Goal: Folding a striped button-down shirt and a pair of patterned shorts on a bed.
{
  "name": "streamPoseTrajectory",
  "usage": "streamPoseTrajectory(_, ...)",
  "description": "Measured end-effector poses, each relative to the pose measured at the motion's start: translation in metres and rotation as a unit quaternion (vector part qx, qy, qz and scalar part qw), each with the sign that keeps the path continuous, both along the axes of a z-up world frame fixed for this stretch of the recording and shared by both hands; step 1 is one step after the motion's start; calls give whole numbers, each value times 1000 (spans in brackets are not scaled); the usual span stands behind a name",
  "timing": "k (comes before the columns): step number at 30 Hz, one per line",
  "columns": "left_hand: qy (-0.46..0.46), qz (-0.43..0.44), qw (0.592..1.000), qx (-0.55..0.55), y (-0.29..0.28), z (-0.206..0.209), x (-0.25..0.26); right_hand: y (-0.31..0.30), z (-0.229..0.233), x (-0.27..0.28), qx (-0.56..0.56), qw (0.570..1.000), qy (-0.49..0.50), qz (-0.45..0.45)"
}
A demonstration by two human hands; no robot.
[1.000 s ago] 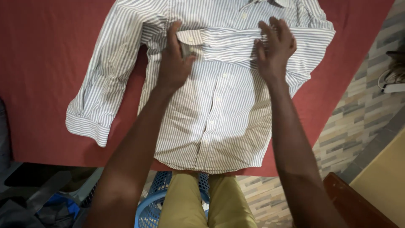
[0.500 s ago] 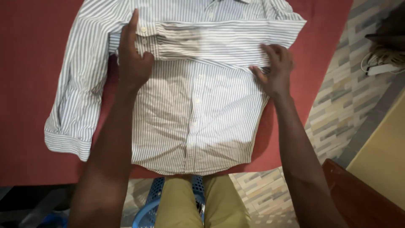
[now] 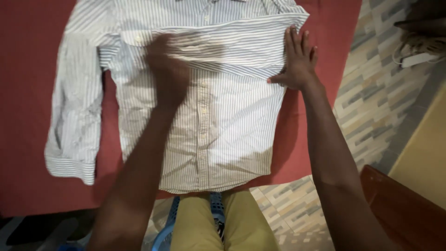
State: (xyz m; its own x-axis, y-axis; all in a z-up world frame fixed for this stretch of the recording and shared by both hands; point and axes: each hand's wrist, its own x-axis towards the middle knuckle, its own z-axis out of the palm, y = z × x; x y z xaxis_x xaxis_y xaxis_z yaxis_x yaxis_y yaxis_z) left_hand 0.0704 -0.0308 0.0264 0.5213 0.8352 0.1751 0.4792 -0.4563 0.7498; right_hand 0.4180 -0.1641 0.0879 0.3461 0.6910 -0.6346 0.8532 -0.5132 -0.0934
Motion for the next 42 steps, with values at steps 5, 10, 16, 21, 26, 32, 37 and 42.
streamPoseTrajectory(5, 64, -146, 987, 7, -2, 27, 32, 2, 11, -36, 105, 994, -6, 22)
streamPoseTrajectory(10, 85, -189, 978, 18, 2, 2, 34, 11, -19, -52, 191, 976, 33, 101)
streamPoseTrajectory(16, 112, -161, 978, -67, 11, 58, -7, 20, -27, -44, 147, 983, 30, 104)
streamPoseTrajectory(21, -80, 116, 981, -136, -13, 50, -109, 48, -8, -86, 151, 987, 1, 53)
streamPoseTrajectory(26, -223, 403, 808, -368, -82, -20, -233, 86, -22, -219, 356, 927, 92, 71)
streamPoseTrajectory(32, -506, 470, 459, -559, -110, 18, -286, 148, 15, -388, 386, 876, 212, 194)
streamPoseTrajectory(37, -648, 408, 462, -447, -145, -25, -282, 167, -2, -455, 324, 870, 191, 320)
streamPoseTrajectory(42, -517, 513, 485, -483, -131, 26, -276, 151, -15, -498, 208, 899, 155, 354)
